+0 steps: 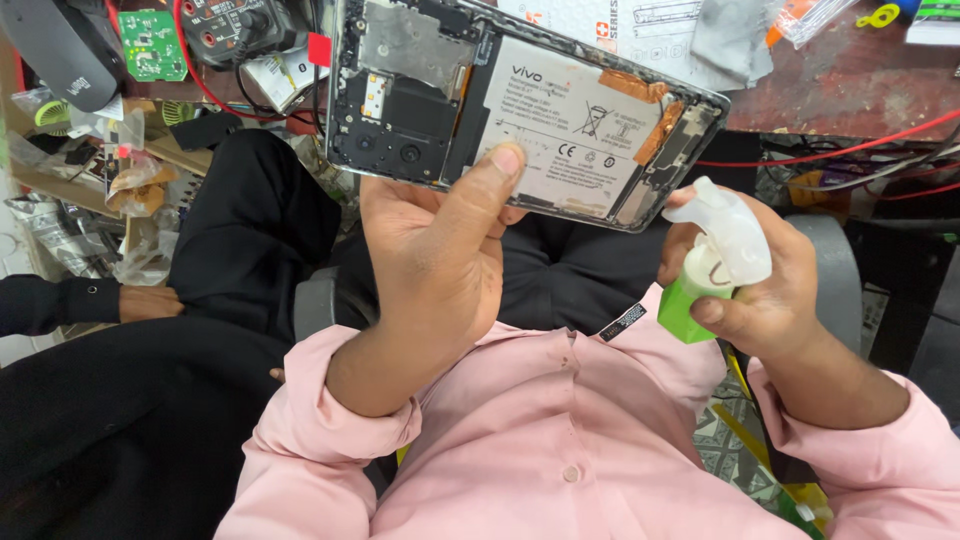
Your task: The person uses a screwdriver to remove screws from a disassembled smartphone, then wipes the interior with a tissue. They spray a cleaning solution onto the phone's interior and apply adhesive from a tube along the frame edges.
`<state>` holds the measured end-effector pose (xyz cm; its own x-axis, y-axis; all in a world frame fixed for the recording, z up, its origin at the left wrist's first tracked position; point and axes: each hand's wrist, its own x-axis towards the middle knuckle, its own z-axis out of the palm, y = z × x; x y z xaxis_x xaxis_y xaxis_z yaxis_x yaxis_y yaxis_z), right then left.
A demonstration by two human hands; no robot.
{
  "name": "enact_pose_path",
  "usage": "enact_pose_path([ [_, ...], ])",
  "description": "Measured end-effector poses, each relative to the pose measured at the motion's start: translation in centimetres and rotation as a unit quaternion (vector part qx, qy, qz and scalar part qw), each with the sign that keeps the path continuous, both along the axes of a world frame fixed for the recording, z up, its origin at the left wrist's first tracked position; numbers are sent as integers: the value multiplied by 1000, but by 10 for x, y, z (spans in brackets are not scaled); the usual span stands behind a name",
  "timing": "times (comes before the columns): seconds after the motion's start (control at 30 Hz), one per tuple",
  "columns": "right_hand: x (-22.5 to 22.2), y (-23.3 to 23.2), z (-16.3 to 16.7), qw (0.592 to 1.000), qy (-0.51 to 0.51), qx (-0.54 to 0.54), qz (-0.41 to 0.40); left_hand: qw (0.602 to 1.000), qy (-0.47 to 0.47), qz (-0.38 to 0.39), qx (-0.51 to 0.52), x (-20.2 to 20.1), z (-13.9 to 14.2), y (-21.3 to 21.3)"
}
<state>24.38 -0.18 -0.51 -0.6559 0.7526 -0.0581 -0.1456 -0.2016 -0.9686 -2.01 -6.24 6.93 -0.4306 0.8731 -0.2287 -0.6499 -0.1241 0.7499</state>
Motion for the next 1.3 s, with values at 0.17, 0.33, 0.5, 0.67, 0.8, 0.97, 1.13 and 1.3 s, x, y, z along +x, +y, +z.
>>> enact_pose_path([
  [0.17, 0, 1, -6, 1000, 8, -2, 12, 1000, 18, 0, 9, 1, 0, -2],
  [0.33, 4, 3, -8, 999, -21, -8, 38, 999, 27, 7, 19, 3, -1, -1],
  [0.5, 4, 5, -5, 995, -62, 30, 67, 1000, 11, 11, 14, 2, 0, 1],
  [0.67, -2, 2, -5, 999, -9, 19, 45, 1000, -2, 18, 23, 3, 1, 2],
  [0.8, -2, 0, -3, 998, -43, 24, 47, 999, -8, 16, 30, 4, 0, 2],
  [0.97, -2, -1, 0, 996, -54, 19, 67, 999, -24, 22, 43, 9, -3, 5],
  [1.13, -8, -2, 1, 996, -46, 47, 58, 998, -38, 33, 32, 13, -5, 8],
  [1.3, -7, -5, 4, 997, -57, 3, 49, 997, -67, 37, 31, 24, -5, 7],
])
